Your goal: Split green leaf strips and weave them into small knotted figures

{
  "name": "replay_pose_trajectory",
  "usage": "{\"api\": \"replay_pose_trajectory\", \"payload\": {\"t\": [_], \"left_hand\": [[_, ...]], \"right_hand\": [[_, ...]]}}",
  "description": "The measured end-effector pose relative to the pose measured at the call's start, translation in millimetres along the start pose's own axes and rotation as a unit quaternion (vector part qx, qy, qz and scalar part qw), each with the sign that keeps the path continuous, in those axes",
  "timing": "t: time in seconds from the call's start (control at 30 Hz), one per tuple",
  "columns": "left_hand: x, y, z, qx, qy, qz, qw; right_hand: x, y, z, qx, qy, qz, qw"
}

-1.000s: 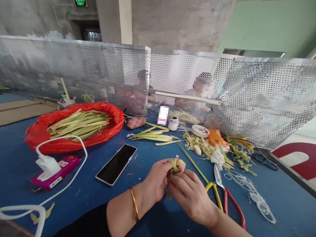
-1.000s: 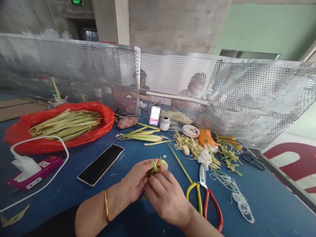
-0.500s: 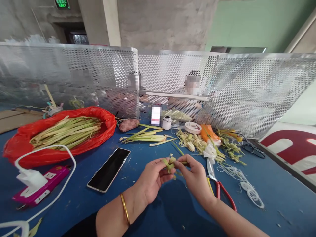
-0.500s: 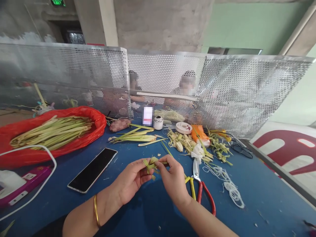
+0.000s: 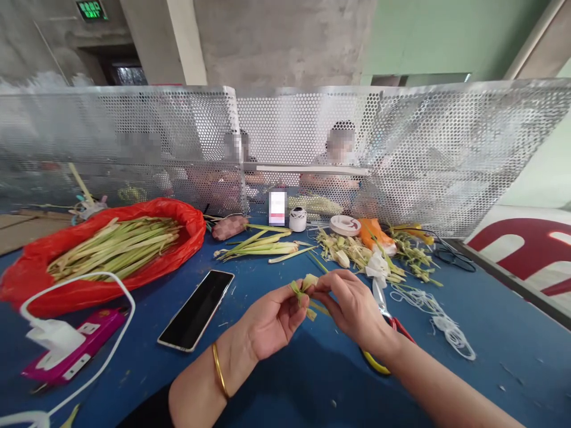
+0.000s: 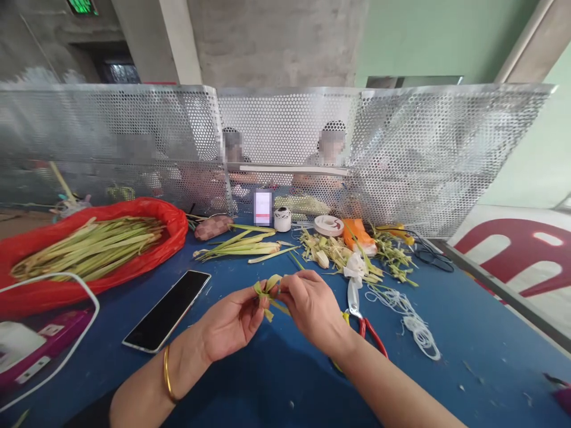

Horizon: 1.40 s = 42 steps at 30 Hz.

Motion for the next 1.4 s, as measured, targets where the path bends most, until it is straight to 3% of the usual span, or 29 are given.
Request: {"api": "replay_pose_trajectory", "payload": {"t": [0.13,0.23,0.47,0.63,0.73,0.9,1.07,1.17,1.3,1.4], "left_hand": [[0,0,1.2,-0.016,0.016,0.029,0.999],[1,1,2.2,-0.024,0.010,0.035,0.999],[-1,0,0.1,-0.019,-0.016,0.039,0.999],[2,-4,1.1,0.008,-0.047,0.029,0.998],[3,-6,2.2,0.007,-0.051,0.041,0.998],[1,-12,2.5,-0.009,-0.037,0.060,0.997],[1,-7,2.1,0.018,-0.035,0.064,0.997],[4,-1,3.2,0.061,-0.038,0.020,0.997],[7,7,5.1,0.158,-0.018,-0.094,0.983],[8,10,6.4,0.205,-0.012,-0.134,0.969]], "right_hand": [[-2,2,7,-0.109,0.027,0.209,0.971],[-4,3,7,-0.140,0.029,0.250,0.958],[-2,1,7,-0.112,0.021,0.235,0.965],[7,0,14,-0.034,0.081,0.188,0.978],[11,2,18,-0.031,0.103,0.204,0.973],[7,1,14,-0.101,0.076,0.290,0.949],[-5,-3,7,-0.086,0.016,0.291,0.953],[-8,-2,3,-0.069,-0.013,0.249,0.966],[-9,1,-2,-0.069,-0.020,0.162,0.984],[-13,2,-4,-0.096,-0.003,0.172,0.980]]}}
Point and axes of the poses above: each hand's wrist, its own x-axis towards the middle knuckle, its own z-axis out of the back of the hand, y = z × x, the point moved 1 cm from there along x, towards the middle knuckle, and after that the axes turned 5 degrees about -y, right-handed, at the moved point
